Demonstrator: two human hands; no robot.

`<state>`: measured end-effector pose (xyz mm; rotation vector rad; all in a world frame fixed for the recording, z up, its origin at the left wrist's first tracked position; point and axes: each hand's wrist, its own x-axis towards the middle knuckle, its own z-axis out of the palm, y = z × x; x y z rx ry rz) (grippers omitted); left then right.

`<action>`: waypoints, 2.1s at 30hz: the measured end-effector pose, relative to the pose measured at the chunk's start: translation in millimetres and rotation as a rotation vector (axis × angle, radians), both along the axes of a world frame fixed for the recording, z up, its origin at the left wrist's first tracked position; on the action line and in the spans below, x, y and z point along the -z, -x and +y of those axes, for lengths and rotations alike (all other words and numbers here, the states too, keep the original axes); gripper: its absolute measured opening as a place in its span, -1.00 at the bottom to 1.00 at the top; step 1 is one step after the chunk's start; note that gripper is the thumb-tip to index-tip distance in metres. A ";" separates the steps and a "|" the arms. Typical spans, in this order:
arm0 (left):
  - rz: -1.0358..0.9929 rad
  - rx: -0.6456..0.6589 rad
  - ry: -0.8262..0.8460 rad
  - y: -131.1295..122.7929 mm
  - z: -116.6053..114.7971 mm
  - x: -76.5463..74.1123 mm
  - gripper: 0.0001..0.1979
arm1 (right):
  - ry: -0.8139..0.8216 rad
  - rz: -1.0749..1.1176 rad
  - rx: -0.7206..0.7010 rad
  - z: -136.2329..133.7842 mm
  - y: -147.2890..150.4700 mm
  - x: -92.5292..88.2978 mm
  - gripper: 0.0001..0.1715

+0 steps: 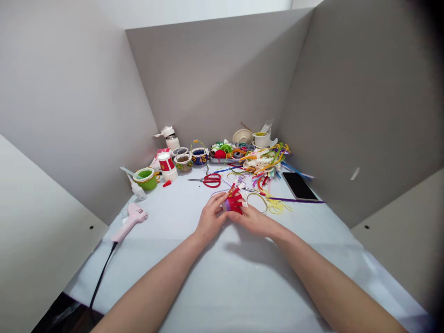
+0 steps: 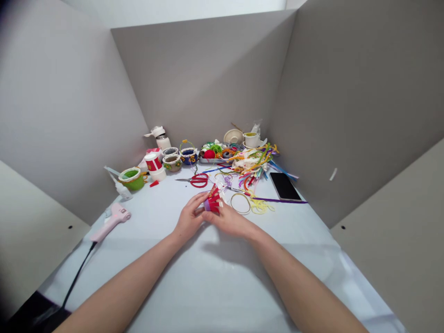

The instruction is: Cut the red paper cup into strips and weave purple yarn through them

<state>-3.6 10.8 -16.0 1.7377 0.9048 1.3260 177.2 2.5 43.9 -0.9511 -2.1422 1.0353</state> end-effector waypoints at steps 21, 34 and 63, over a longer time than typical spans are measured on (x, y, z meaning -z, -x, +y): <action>0.272 -0.078 -0.290 -3.8 -1.7 6.8 -0.39 | 0.050 0.085 0.078 -2.3 8.5 20.9 0.41; 0.095 -0.031 -0.160 -2.7 1.3 3.3 -0.45 | 0.041 0.076 0.061 -7.7 -1.6 -1.6 0.19; -0.482 0.344 0.664 3.6 0.9 -15.8 -0.45 | 0.031 0.050 0.107 7.6 -31.0 -18.7 -0.63</action>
